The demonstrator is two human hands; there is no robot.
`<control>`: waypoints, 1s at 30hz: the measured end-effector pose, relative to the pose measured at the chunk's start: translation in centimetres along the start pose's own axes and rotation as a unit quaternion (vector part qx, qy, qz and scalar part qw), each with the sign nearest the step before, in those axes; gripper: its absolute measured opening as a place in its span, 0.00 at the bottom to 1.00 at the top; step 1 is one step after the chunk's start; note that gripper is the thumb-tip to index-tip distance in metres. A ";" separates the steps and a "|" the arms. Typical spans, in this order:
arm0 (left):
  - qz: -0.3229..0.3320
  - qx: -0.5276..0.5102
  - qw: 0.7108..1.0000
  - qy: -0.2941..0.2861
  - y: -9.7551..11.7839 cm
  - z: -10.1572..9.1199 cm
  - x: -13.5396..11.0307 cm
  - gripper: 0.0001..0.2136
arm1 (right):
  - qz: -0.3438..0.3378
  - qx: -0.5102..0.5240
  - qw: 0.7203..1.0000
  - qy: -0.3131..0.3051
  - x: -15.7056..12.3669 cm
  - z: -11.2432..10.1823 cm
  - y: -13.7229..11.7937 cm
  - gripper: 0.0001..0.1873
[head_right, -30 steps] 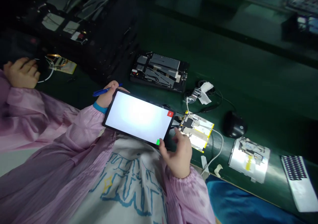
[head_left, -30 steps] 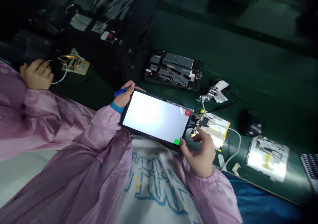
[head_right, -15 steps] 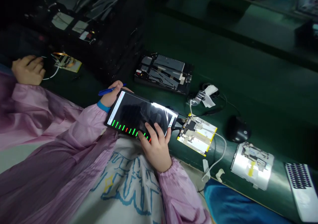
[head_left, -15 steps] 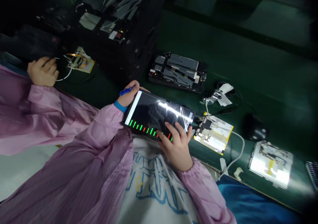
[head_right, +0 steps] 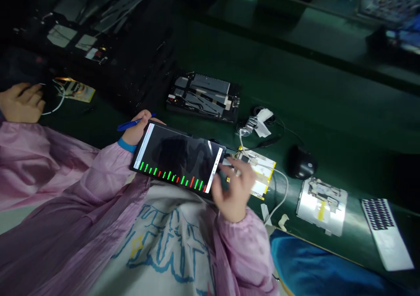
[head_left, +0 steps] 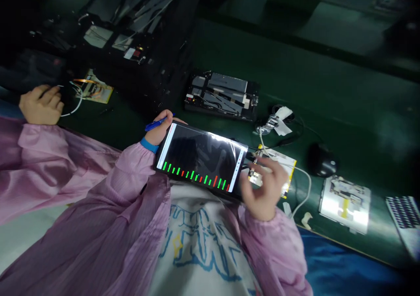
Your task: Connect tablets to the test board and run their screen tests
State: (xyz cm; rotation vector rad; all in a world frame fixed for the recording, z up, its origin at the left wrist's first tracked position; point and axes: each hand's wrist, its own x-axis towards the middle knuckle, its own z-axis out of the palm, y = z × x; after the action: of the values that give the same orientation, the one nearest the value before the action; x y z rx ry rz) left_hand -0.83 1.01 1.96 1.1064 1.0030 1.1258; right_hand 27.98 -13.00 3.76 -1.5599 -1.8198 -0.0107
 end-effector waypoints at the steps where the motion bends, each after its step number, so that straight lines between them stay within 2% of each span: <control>1: 0.000 -0.003 1.000 -0.004 0.0 0.0 0.0 0.21 | 0.060 -0.023 0.997 0.034 0.5 -0.4 1.8 0.09; 2: 0.001 -0.003 1.000 -0.008 0.0 -0.1 0.1 0.21 | 0.105 -0.040 0.993 0.047 1.1 -0.6 3.5 0.09; 4: 0.003 -0.001 1.000 -0.016 0.0 -0.3 0.2 0.21 | 0.154 -0.044 0.987 0.024 2.2 -0.4 6.7 0.10; 7: 0.007 -0.007 1.000 -0.027 0.0 -0.5 0.2 0.22 | 0.161 -0.019 0.986 -0.030 4.2 1.3 9.4 0.11; 11: 0.013 -0.013 0.999 -0.045 0.0 -0.9 0.4 0.21 | 0.131 -0.035 0.987 -0.083 6.3 3.5 9.3 0.09; 14: 0.018 -0.023 0.998 -0.055 0.0 -1.2 0.6 0.22 | 0.139 0.028 0.986 -0.084 6.8 3.7 8.7 0.08; 16: 0.024 -0.030 0.998 -0.055 -0.1 -1.2 0.7 0.22 | 0.138 0.024 0.985 -0.097 6.8 3.8 8.5 0.08; 19: 0.031 -0.035 0.998 -0.052 0.0 -1.1 0.9 0.22 | 0.135 -0.039 0.977 -0.159 7.2 4.6 8.5 0.09; 21: 0.030 -0.031 0.998 -0.049 0.2 -1.0 1.0 0.23 | 0.149 -0.046 0.968 -0.199 7.9 5.0 8.6 0.07; 24: 0.022 -0.020 0.999 -0.025 0.6 -0.6 1.2 0.23 | 0.177 0.021 0.967 -0.181 8.7 3.9 8.4 0.07; 27: 0.012 0.001 1.000 0.000 0.9 -0.4 1.4 0.25 | 0.198 0.148 0.961 -0.125 7.9 0.6 7.7 0.07; 28: 0.010 0.010 1.000 0.009 1.0 -0.3 1.5 0.26 | 0.203 0.194 0.952 -0.125 7.2 -0.6 7.3 0.07; 30: 0.010 0.025 0.999 0.029 1.1 -0.2 1.6 0.27 | 0.207 0.278 0.922 -0.171 5.3 -2.5 6.5 0.10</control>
State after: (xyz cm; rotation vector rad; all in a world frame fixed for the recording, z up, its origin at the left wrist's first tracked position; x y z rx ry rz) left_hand -1.00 2.69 2.92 1.1317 1.0729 1.1586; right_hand 34.86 -7.86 5.53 -1.5425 -1.5045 0.9468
